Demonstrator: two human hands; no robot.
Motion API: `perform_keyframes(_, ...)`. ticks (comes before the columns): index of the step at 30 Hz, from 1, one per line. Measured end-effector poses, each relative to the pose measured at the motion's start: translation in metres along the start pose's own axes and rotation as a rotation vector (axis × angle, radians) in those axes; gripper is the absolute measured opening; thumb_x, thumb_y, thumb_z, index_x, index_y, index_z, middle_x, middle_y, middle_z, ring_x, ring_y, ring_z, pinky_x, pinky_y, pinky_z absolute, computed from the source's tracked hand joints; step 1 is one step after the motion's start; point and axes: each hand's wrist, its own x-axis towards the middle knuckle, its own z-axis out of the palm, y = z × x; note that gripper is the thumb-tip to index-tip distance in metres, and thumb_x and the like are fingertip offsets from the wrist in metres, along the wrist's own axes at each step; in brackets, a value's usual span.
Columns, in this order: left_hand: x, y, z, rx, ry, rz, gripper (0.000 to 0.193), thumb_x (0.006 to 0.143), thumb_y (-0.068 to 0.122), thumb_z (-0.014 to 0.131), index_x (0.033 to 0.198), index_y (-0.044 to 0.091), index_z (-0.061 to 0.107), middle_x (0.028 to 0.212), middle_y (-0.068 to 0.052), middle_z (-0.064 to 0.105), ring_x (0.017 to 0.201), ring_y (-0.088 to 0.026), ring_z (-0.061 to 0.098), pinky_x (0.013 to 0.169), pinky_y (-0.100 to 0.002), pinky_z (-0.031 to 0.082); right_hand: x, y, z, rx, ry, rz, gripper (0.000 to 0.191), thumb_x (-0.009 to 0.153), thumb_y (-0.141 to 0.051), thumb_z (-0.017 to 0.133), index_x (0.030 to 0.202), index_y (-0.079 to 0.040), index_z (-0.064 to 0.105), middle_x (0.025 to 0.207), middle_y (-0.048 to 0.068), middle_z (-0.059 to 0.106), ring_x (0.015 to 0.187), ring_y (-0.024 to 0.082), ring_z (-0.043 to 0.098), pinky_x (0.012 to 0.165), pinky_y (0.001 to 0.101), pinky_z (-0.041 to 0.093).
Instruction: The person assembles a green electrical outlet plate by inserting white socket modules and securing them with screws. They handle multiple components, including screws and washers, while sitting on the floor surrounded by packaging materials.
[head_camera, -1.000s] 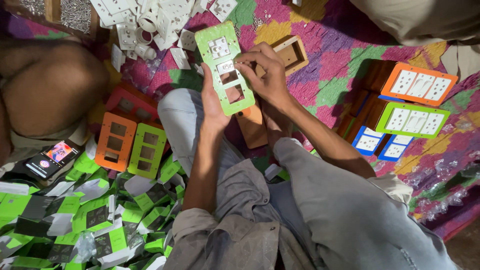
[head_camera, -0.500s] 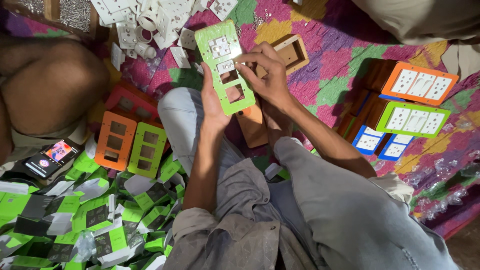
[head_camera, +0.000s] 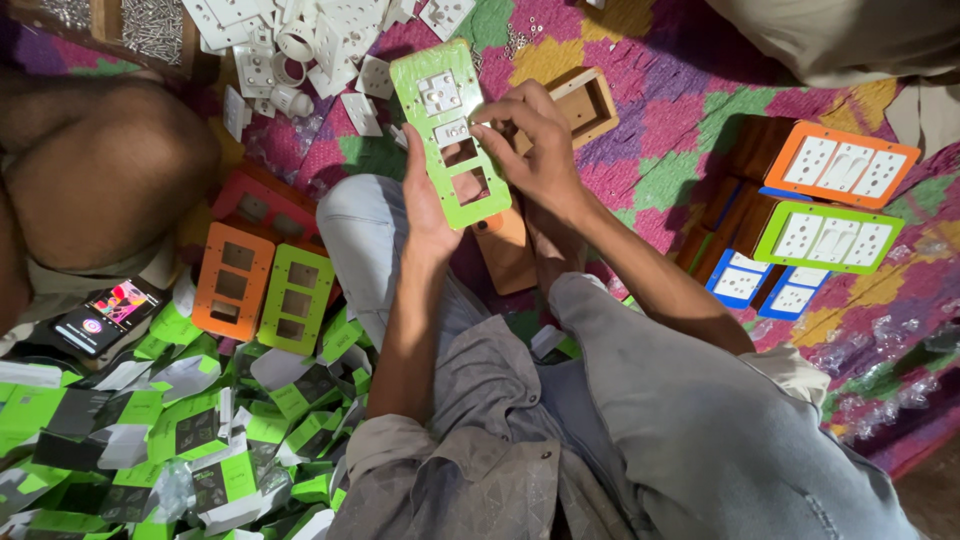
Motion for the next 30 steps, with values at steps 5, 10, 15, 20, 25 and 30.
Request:
perform_keyframes(5, 0.001, -0.001, -0.005, -0.001, -0.023, 0.029, 0.066, 0.109, 0.062, 0.045, 0.138, 0.004, 0.057, 0.112, -0.007, 0.065, 0.09, -0.015, 0.065, 0.072, -0.03, 0.055, 0.001, -0.001, 0.002, -0.085, 0.033, -0.068, 0.017, 0.094, -0.004, 0.083, 0.109, -0.002, 0.075, 0.098, 0.009, 0.061, 0.089, 0.021, 0.061, 0.073, 0.0323, 0.05)
perform_keyframes(10, 0.002, -0.001, -0.005, 0.026, 0.063, 0.003, 0.067, 0.103, 0.064, 0.042, 0.133, 0.006, 0.057, 0.108, -0.006, 0.064, 0.087, -0.015, 0.065, 0.072, -0.031, 0.056, 0.003, 0.0, 0.0, -0.052, 0.03, -0.05, 0.016, 0.093, -0.005, 0.085, 0.105, -0.002, 0.075, 0.1, 0.009, 0.059, 0.091, 0.02, 0.062, 0.075, 0.0315, 0.051)
perform_keyframes(15, 0.002, -0.003, -0.012, 0.065, 0.002, 0.006, 0.068, 0.104, 0.066, 0.042, 0.132, 0.006, 0.058, 0.104, -0.005, 0.064, 0.083, -0.014, 0.063, 0.067, -0.029, 0.052, 0.002, 0.002, -0.003, 0.041, -0.027, -0.055, 0.022, 0.094, -0.001, 0.082, 0.115, -0.002, 0.075, 0.107, 0.01, 0.055, 0.097, 0.022, 0.059, 0.081, 0.0329, 0.05)
perform_keyframes(20, 0.002, -0.003, -0.01, -0.018, -0.047, -0.006, 0.068, 0.109, 0.062, 0.038, 0.132, 0.001, 0.057, 0.106, -0.01, 0.066, 0.09, -0.021, 0.068, 0.08, -0.037, 0.057, 0.003, 0.01, -0.002, -0.004, -0.014, -0.106, 0.022, 0.092, 0.001, 0.083, 0.113, -0.004, 0.079, 0.104, 0.009, 0.059, 0.098, 0.022, 0.059, 0.082, 0.0332, 0.049)
perform_keyframes(25, 0.0, 0.0, 0.0, 0.074, 0.014, -0.029, 0.075, 0.103, 0.069, 0.038, 0.131, 0.002, 0.058, 0.111, -0.015, 0.069, 0.095, -0.032, 0.071, 0.085, -0.045, 0.06, 0.003, 0.014, -0.001, 0.006, 0.008, -0.077, 0.021, 0.088, -0.001, 0.087, 0.107, -0.003, 0.081, 0.095, 0.007, 0.058, 0.09, 0.02, 0.059, 0.077, 0.0321, 0.048)
perform_keyframes(30, -0.001, 0.001, 0.004, 0.101, 0.025, -0.017, 0.075, 0.103, 0.069, 0.038, 0.131, 0.003, 0.058, 0.11, -0.015, 0.069, 0.093, -0.033, 0.071, 0.084, -0.047, 0.06, 0.004, 0.015, -0.003, 0.074, -0.001, -0.002, 0.019, 0.088, -0.002, 0.088, 0.105, -0.003, 0.081, 0.095, 0.006, 0.058, 0.084, 0.015, 0.059, 0.072, 0.0292, 0.048)
